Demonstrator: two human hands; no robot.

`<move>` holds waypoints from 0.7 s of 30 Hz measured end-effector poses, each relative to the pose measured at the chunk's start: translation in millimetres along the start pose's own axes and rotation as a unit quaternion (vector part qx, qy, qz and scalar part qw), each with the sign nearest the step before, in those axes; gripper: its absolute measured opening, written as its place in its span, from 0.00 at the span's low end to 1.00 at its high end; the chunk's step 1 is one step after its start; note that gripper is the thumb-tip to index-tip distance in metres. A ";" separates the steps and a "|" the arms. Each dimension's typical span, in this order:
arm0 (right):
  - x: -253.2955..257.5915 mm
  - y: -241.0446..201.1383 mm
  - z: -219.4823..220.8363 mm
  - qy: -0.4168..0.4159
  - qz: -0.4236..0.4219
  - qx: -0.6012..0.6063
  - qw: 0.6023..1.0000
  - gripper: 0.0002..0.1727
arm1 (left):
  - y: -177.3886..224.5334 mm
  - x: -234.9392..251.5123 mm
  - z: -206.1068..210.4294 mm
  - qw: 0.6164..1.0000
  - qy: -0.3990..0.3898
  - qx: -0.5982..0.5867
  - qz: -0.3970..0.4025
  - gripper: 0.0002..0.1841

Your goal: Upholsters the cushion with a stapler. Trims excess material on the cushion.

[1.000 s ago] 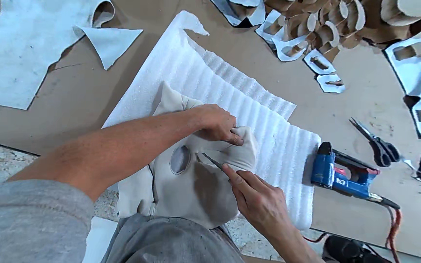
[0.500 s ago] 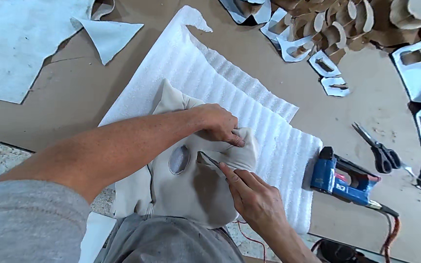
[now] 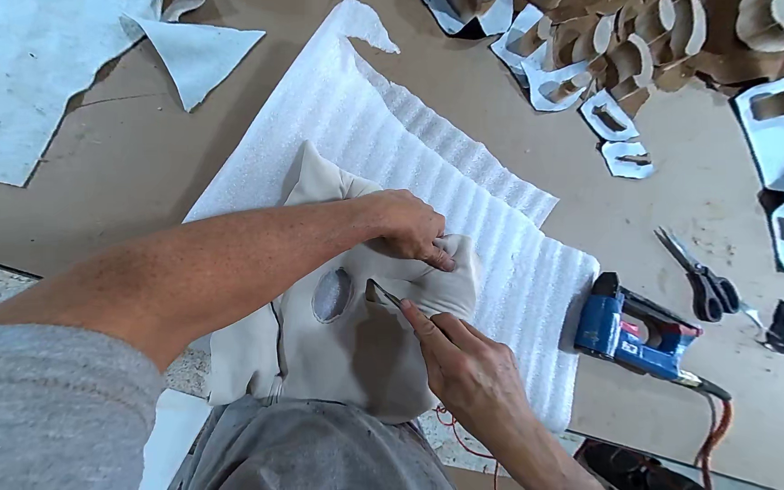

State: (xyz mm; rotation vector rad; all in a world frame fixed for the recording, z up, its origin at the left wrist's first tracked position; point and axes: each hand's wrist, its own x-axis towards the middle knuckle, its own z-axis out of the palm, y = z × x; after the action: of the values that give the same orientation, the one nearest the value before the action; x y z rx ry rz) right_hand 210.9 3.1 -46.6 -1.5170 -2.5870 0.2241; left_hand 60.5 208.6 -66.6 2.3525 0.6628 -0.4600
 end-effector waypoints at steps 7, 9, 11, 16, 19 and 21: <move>-1.3 4.5 -3.3 -0.007 -0.007 -0.002 1.000 0.25 | 3.6 1.0 1.2 1.000 -0.003 0.004 0.002 0.37; 2.2 3.8 -4.1 -0.009 -0.014 -0.011 1.000 0.25 | 2.0 1.6 1.4 1.000 0.000 0.006 0.004 0.37; 1.6 0.9 -4.2 -0.018 -0.011 -0.015 1.000 0.25 | 1.9 1.1 3.6 1.000 -0.002 0.002 0.003 0.37; -0.3 -2.6 -12.2 -0.018 -0.003 -0.019 1.000 0.25 | 9.2 -2.0 -1.8 1.000 -0.011 -0.002 -0.015 0.36; -2.7 -8.7 -23.2 -0.005 0.012 -0.024 1.000 0.25 | 23.7 -8.9 -16.2 1.000 -0.011 0.025 -0.012 0.36; -7.8 -12.9 -24.9 0.011 0.018 -0.028 0.999 0.25 | 33.0 -12.7 -22.7 0.999 -0.001 0.042 -0.003 0.36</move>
State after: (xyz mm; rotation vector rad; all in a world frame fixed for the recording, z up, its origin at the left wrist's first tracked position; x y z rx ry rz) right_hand 208.4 -8.4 -20.0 -1.5758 -2.5724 0.1393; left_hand 72.3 197.4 -27.9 2.4290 0.6623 -0.5015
